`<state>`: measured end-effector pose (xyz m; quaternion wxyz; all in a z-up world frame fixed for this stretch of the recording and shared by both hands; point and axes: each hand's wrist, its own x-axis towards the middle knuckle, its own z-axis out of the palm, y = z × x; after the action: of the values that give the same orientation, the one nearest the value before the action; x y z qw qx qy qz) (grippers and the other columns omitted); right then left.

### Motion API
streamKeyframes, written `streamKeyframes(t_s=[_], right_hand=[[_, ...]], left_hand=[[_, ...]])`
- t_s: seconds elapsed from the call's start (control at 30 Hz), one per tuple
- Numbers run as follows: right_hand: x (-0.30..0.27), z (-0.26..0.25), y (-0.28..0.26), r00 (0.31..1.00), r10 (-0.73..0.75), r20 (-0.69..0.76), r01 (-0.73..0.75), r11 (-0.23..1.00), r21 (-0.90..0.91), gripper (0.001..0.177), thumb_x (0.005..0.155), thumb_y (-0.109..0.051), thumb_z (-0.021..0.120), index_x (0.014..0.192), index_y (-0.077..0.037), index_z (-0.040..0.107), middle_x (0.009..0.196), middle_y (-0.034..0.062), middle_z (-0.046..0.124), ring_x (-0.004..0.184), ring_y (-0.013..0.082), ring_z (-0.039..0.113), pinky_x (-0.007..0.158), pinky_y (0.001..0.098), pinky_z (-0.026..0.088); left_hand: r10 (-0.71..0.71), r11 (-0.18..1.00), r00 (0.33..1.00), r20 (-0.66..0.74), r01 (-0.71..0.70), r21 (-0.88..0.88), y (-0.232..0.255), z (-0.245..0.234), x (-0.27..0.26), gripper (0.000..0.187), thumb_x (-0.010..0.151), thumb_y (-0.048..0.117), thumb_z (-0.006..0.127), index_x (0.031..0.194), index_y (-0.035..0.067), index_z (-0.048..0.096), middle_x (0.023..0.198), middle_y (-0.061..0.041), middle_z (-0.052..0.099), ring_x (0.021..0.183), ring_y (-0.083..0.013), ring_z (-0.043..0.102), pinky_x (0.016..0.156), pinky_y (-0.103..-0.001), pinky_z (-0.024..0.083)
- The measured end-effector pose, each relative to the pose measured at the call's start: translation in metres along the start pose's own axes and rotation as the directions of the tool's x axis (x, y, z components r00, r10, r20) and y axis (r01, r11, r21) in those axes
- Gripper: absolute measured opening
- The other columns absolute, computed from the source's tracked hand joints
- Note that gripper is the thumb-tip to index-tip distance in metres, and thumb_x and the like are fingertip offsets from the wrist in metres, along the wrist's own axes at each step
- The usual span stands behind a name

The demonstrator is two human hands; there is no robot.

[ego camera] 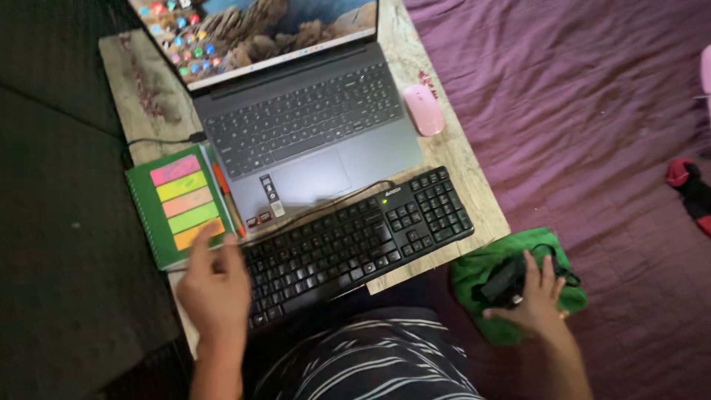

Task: The person sits at a small table with a laptop and wipes an external keyboard with a green cloth, turning it over to clean its underside. They plug the keyboard's cable into the laptop, arrange a notebook beside it, and handle a pink mouse, positioning the peripherals around the laptop.

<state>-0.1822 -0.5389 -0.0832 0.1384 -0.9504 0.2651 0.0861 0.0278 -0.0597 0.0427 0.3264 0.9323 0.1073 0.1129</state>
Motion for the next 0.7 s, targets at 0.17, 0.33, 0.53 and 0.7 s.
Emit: streamKeyframes(t_s=[0.17,0.33,0.53,0.7], right_hand=[[0.01,-0.046,-0.026,0.932,-0.037,-0.362,0.152,0.943,0.296,0.073,0.081,-0.036,0.086,0.142,-0.008,0.058,0.146,0.0231,0.059,0.134,0.0382,0.057,0.112,0.0491,0.047],[0.012,-0.069,-0.028,0.893,0.289,-0.345,-0.083,0.86,0.504,0.041,0.095,-0.032,0.074,0.127,-0.007,0.071,0.114,0.0166,0.071,0.096,0.0283,0.071,0.084,0.0397,0.058],[0.01,-0.025,-0.033,0.902,0.412,-0.131,-0.385,0.903,0.19,0.077,0.083,-0.063,0.078,0.135,-0.008,0.066,0.113,0.0259,0.065,0.103,0.0399,0.065,0.09,0.0484,0.054],[0.01,0.02,-0.034,0.813,0.575,-0.084,-0.551,0.809,0.207,0.085,0.075,-0.061,0.082,0.143,-0.018,0.056,0.143,0.0258,0.036,0.121,0.0466,0.047,0.103,0.052,0.041]], left_hand=[[0.232,0.967,0.965,0.121,-0.216,-0.136,0.054,0.03,-0.008,0.026,0.099,0.025,0.073,0.12,0.01,0.074,0.073,-0.011,0.07,0.061,-0.0215,0.069,0.059,-0.035,0.054],[0.326,0.939,0.891,0.317,-0.267,-0.218,0.088,0.048,-0.026,0.027,0.095,0.024,0.074,0.118,0.009,0.075,0.067,-0.011,0.068,0.056,-0.0224,0.067,0.056,-0.036,0.053],[0.361,0.926,0.818,0.448,-0.258,-0.276,0.1,0.062,-0.042,0.027,0.093,0.024,0.074,0.115,0.009,0.075,0.067,-0.011,0.069,0.056,-0.0211,0.068,0.055,-0.035,0.054],[0.378,0.915,0.757,0.533,-0.217,-0.34,0.102,0.07,-0.057,0.026,0.092,0.023,0.072,0.114,0.01,0.074,0.072,-0.011,0.072,0.057,-0.0193,0.071,0.055,-0.033,0.056]])
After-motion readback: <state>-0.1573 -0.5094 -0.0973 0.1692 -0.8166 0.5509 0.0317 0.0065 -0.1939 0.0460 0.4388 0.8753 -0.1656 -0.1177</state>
